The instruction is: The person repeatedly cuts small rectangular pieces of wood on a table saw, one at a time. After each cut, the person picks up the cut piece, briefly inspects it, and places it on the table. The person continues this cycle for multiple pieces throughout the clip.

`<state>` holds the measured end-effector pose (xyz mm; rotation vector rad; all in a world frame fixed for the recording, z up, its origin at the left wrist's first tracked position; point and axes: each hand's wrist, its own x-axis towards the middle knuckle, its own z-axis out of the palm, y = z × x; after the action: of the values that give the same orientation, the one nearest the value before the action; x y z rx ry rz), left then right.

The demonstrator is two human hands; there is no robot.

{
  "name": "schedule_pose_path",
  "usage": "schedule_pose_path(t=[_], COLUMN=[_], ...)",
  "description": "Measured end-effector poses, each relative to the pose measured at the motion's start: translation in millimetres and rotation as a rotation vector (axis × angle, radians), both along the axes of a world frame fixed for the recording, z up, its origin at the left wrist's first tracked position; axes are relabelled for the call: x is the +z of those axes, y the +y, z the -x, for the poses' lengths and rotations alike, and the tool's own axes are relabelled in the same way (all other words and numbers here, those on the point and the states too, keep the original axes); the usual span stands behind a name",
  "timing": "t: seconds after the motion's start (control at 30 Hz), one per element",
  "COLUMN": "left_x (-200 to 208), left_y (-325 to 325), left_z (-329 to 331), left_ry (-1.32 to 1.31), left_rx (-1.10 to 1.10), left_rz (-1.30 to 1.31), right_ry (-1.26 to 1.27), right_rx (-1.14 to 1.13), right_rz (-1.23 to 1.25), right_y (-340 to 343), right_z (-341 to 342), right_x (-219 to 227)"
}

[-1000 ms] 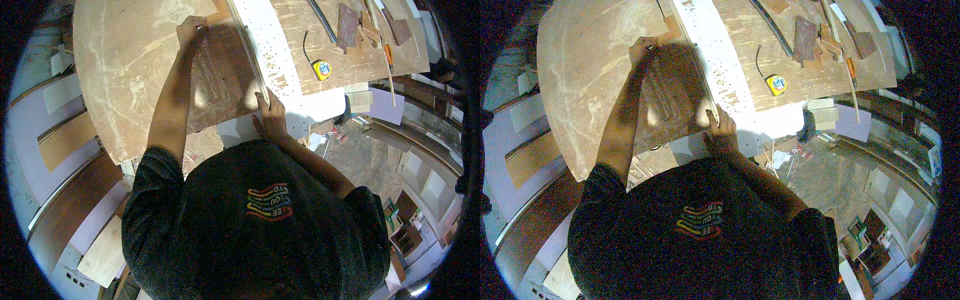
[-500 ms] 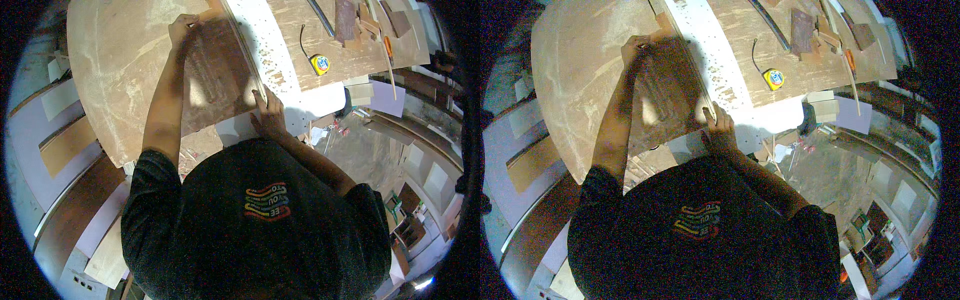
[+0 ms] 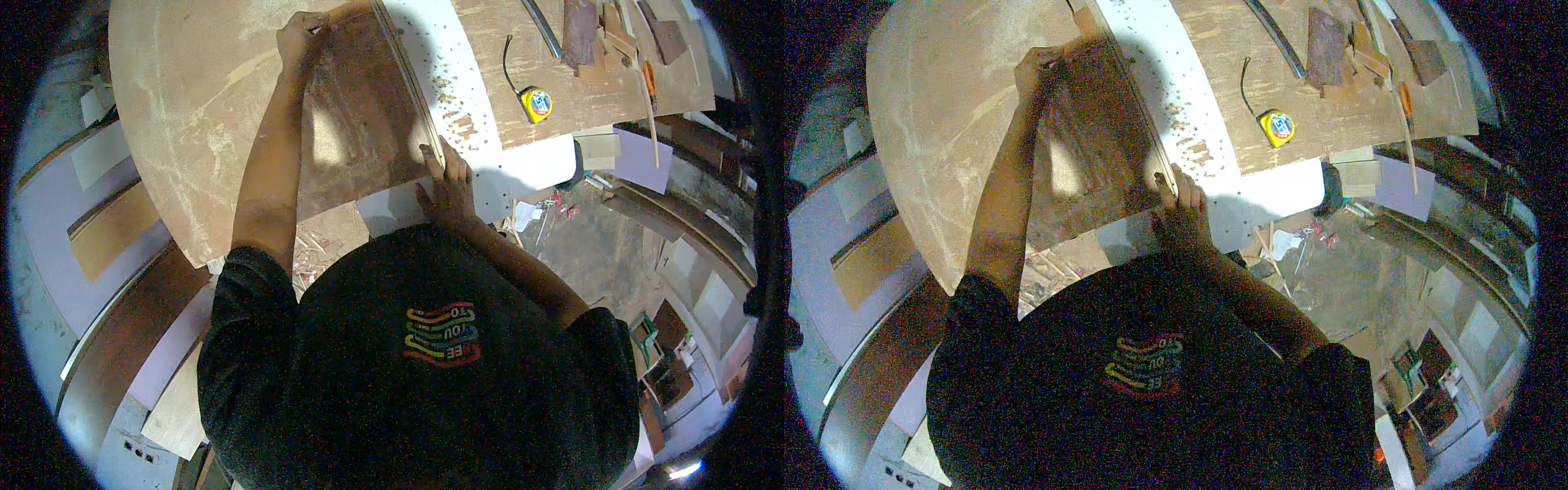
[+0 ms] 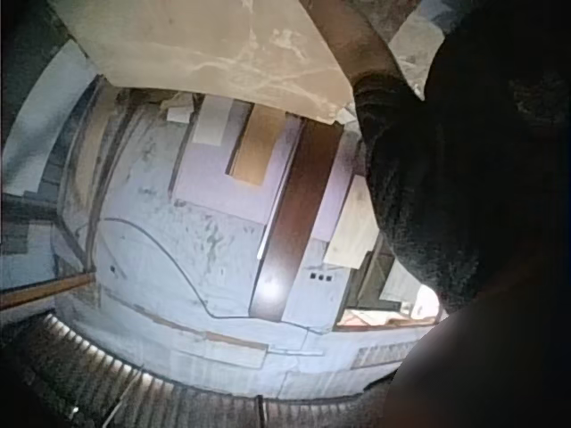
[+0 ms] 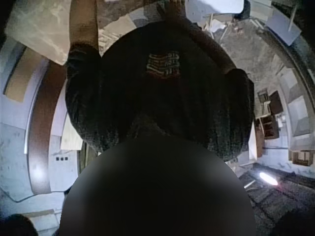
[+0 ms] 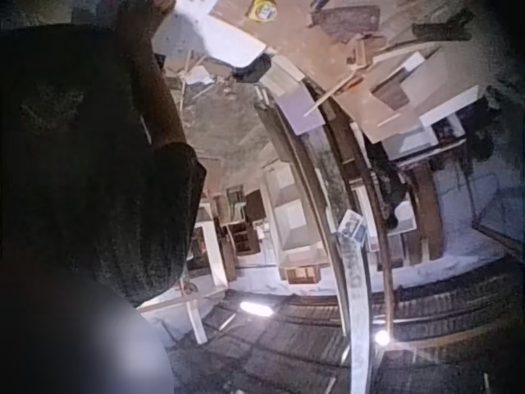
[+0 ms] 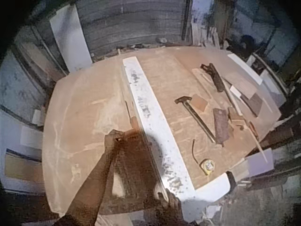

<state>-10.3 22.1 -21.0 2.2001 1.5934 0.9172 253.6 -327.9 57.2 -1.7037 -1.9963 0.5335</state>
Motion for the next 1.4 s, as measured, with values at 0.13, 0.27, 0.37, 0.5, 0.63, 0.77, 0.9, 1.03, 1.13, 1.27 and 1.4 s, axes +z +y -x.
schedule_pose_path(t=[0.13, 0.27, 0.37, 0.5, 0.63, 0.77, 0.9, 1.03, 1.13, 1.27, 1.4], left_x=[7.9, 10.7, 7.7, 3.5, 6.9, 16.8, 20.6, 21.2, 21.8, 24.3, 25.5], left_y=[-1.5, -1.3, 0.7, 1.7, 0.2, -1.6, 0.5, 0.5, 2.1, 2.6, 3.0], left_z=[-6.2, -6.8, -4.9, -4.0, -8.0, -10.9, -15.9, -14.6, -13.6, -14.3, -19.3], left_ry=[-0.288, -0.296, -0.095, -0.291, -0.247, -0.264, -0.291, -0.211, -0.297, -0.275, -0.310], left_rx=[0.106, 0.082, 0.047, 0.042, 0.050, 0.063, 0.048, 0.077, 0.042, 0.071, 0.151], left_rz=[0.240, 0.206, 0.070, 0.165, 0.138, 0.209, 0.185, 0.124, 0.111, 0.164, 0.273], right_ry=[-0.083, -0.111, -0.091, -0.111, -0.102, -0.041, -0.068, -0.063, -0.047, -0.045, -0.078], right_rx=[0.004, 0.009, 0.024, 0.024, 0.029, 0.021, 0.014, 0.025, 0.023, 0.038, 0.026], right_rz=[0.117, 0.076, 0.116, 0.133, 0.140, 0.159, 0.135, 0.165, 0.186, 0.207, 0.245], right_y=[-2.5, -3.8, -5.7, -6.8, -7.4, -9.3, -5.6, -2.2, -1.6, -2.7, -3.8], right_z=[-1.6, -2.3, -3.7, -4.7, -4.6, -5.7, -6.5, -5.1, -6.0, -6.7, -5.8], right_x=[-5.0, -10.4, -11.1, -10.1, -9.9, -10.8, -12.7, -8.5, -4.2, -3.5, -5.7])
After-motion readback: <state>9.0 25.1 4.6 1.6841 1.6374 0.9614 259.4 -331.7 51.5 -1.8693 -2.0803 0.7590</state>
